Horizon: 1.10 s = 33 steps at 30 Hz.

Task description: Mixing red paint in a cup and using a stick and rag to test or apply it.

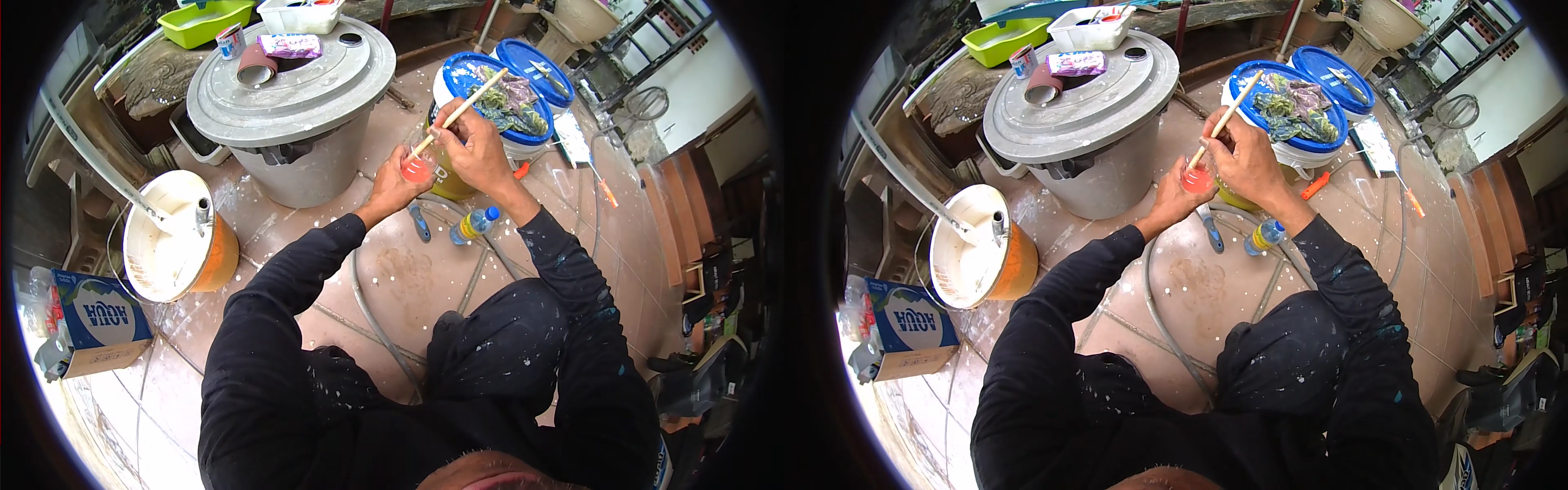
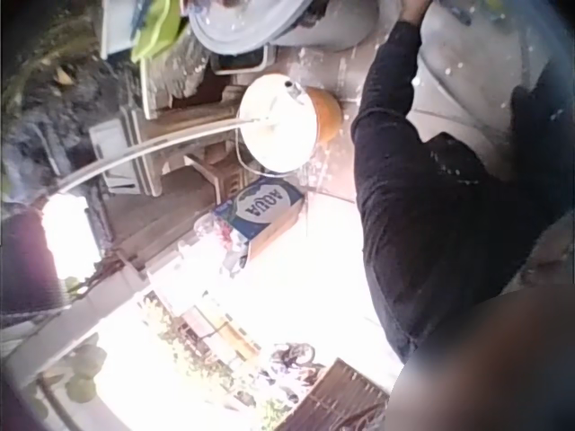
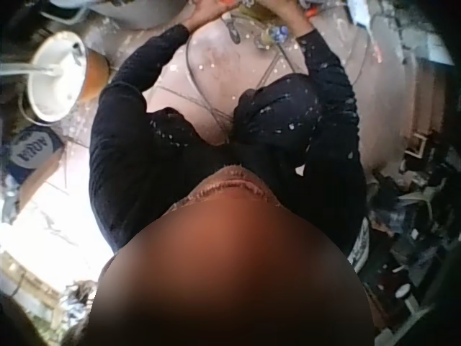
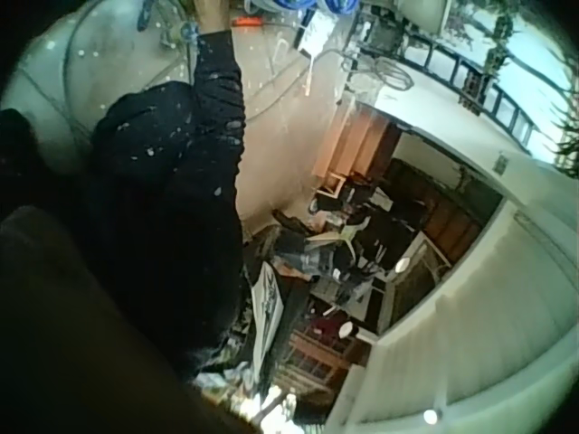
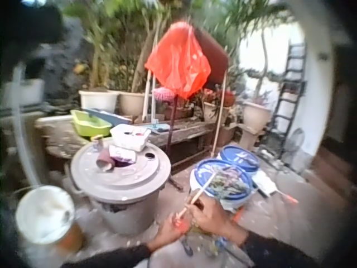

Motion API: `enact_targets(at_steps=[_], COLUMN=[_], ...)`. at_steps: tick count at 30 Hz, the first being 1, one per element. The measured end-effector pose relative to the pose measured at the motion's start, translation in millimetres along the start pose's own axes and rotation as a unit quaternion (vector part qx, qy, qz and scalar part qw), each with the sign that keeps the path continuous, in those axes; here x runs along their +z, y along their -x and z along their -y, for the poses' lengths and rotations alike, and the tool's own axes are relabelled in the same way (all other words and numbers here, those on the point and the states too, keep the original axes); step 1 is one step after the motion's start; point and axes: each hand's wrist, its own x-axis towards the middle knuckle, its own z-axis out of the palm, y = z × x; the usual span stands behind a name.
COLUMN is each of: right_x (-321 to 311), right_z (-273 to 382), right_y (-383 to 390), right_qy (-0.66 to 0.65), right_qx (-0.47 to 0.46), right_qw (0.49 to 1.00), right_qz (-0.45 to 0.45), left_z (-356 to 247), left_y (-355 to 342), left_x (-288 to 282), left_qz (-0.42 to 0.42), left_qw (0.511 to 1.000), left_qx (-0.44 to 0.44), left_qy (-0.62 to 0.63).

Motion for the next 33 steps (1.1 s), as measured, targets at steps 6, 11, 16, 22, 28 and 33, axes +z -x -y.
enact_targets(at_steps=[6,11,16,22,28,33], right_x=[-3.3,-0.9,0.9,1.8,-1.3,-0.5], right_z=[4.4,4.4,4.0,3.3,4.2,4.6], right_y=[2.6,1.5,2.3,1.0,1.4,0.9], right_qy=[0.036,0.029,0.014,0.044,0.041,0.019], right_qx=[-0.029,-0.048,-0.022,-0.051,-0.046,-0.027], right_qw=[0.999,0.998,0.999,0.998,0.998,0.999], right_qz=[0.029,0.012,0.026,0.0,0.001,0.02], left_z=[1.6,6.4,9.4,4.8,6.3,7.4], left_y=[-0.8,-2.6,-2.0,-0.6,-1.2,-1.2], left_x=[-0.4,1.0,-1.5,-0.2,1.1,2.3], left_qz=[-0.003,-0.044,-0.029,-0.032,-0.025,-0.025], left_qw=[1.0,0.998,0.999,0.998,1.0,0.999], left_qx=[-0.006,0.028,0.013,0.022,0.007,0.003], left_qy=[0.021,0.025,0.01,0.041,0.015,0.024])
